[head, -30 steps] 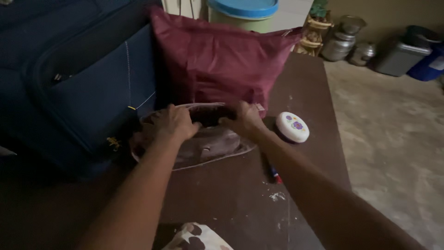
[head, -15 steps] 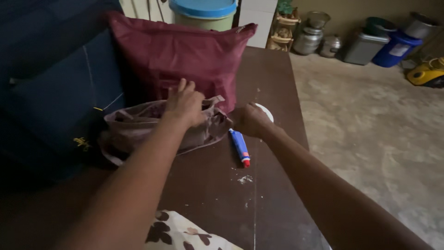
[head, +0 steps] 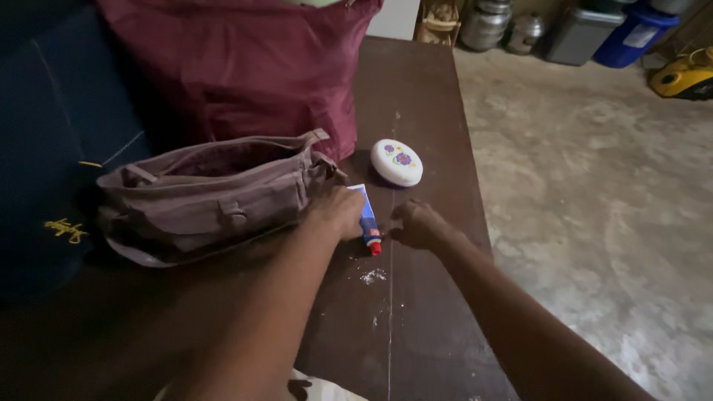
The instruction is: The person packs a small handbag on a table, placing a wallet, hairband, comb, toothbrush, toothpaste and a round powder case into it one at a time, then arranges the items inside and fastens the bag's flap.
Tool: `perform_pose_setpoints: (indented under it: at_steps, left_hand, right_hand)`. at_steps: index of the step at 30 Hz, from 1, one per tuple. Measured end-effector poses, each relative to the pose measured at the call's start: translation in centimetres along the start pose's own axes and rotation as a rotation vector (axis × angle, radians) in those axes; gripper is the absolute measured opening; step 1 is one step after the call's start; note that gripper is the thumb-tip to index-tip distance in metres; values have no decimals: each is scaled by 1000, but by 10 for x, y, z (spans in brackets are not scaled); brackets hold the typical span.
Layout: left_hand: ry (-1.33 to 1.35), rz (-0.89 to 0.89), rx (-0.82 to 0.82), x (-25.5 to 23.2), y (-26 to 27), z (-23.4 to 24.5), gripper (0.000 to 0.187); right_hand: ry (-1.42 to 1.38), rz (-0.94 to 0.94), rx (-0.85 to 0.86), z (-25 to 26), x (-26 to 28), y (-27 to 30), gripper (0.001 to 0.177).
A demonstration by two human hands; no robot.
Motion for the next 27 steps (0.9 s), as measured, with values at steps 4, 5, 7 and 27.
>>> perform_pose_setpoints:
  at_steps: [4,5,7,27]
  left_hand:
    - [21,25,124,4,-12,-45,45]
    - [22,26,159,5,-15,-56,52]
    - [12,0,80,7,-21,-64,60]
    - [154,81,221,18,-45,-98,95]
  right_hand:
    - [17,180,-27,-16,32,0,35]
    - [17,187,-39,-16,39,0,32]
    - [-1,123,0,-18,49,-3,28]
    - [181,-120,27,-18,23,-22,25]
Point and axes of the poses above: each hand's wrist, its own y-axis away from the middle knuckle, its own z-axis out of the back of the hand, x = y × z, the point moved 8 cm from there along -y, towards the middle knuckle, and after that the axes turned 6 degrees about z, right-handed, at the moved point
